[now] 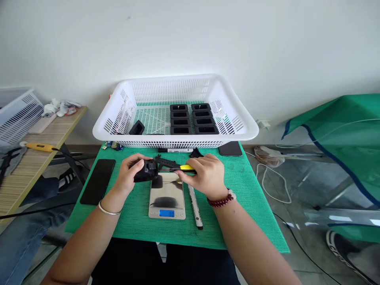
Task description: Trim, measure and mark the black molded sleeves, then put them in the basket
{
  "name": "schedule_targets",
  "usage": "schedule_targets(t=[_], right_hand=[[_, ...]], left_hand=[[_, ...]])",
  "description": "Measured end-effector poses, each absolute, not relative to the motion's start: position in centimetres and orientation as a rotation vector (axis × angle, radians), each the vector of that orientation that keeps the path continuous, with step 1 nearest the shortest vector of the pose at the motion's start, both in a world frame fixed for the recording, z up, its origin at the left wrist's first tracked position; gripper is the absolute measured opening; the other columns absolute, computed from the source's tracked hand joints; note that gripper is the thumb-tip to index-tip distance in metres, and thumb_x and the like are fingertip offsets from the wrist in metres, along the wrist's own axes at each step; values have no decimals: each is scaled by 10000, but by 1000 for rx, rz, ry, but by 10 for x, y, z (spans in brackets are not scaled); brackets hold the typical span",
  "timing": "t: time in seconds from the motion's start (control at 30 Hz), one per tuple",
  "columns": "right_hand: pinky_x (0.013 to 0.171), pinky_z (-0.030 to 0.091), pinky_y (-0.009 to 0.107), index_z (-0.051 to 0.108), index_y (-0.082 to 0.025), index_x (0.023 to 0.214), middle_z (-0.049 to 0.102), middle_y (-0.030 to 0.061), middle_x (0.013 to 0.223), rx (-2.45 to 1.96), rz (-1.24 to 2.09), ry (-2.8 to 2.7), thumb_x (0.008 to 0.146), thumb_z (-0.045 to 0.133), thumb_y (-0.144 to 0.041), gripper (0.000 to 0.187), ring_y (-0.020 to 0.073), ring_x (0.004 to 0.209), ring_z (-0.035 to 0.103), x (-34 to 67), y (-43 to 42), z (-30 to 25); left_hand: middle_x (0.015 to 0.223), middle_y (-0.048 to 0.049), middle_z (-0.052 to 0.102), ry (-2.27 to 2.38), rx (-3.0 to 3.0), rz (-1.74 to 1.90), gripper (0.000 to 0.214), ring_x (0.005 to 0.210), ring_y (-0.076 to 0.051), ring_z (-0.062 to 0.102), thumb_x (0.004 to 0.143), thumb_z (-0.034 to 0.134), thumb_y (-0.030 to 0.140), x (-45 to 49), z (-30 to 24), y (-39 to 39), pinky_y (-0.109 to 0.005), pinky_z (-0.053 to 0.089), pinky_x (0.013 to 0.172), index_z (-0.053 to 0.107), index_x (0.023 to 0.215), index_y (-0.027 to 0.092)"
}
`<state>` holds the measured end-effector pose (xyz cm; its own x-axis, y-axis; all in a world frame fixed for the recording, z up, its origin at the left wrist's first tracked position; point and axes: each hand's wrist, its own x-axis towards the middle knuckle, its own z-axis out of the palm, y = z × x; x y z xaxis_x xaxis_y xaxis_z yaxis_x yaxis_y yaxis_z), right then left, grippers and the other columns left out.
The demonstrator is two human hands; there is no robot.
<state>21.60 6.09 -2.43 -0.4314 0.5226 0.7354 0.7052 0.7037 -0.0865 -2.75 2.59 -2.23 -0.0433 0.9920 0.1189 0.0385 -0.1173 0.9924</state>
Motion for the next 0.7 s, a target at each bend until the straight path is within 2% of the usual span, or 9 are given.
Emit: schedule_targets(t=[0.27, 0.43, 0.7], right_hand=[[496, 300, 262, 592, -180, 583, 528, -26, 446, -990, -353, -2126, 836, 583, -523, 426, 91, 424, 412, 215, 62, -27], [498, 291, 264, 594, -182, 570, 531, -22, 446, -1048, -381, -2148, 831, 589, -533, 437, 92, 427, 408, 214, 64, -28], [500, 311, 265, 595, -179, 602, 539, -19, 455, -1053, -334, -2068, 842, 581, -481, 386, 99, 424, 435, 207, 56, -28]], left_hand=[[777, -39, 672, 1141, 1376, 1208, 260, 716, -177, 600, 797, 628, 432, -26, -19, 22, -267, 455, 626, 709, 840, 188], [835, -63, 694, 1008, 1469, 1127, 300, 747, -190, 618, 784, 631, 460, -23, -17, 20, -282, 465, 663, 713, 857, 181], [726, -19, 639, 1175, 1136, 1359, 247, 684, -163, 569, 794, 620, 428, -27, -21, 26, -263, 445, 623, 694, 781, 193]])
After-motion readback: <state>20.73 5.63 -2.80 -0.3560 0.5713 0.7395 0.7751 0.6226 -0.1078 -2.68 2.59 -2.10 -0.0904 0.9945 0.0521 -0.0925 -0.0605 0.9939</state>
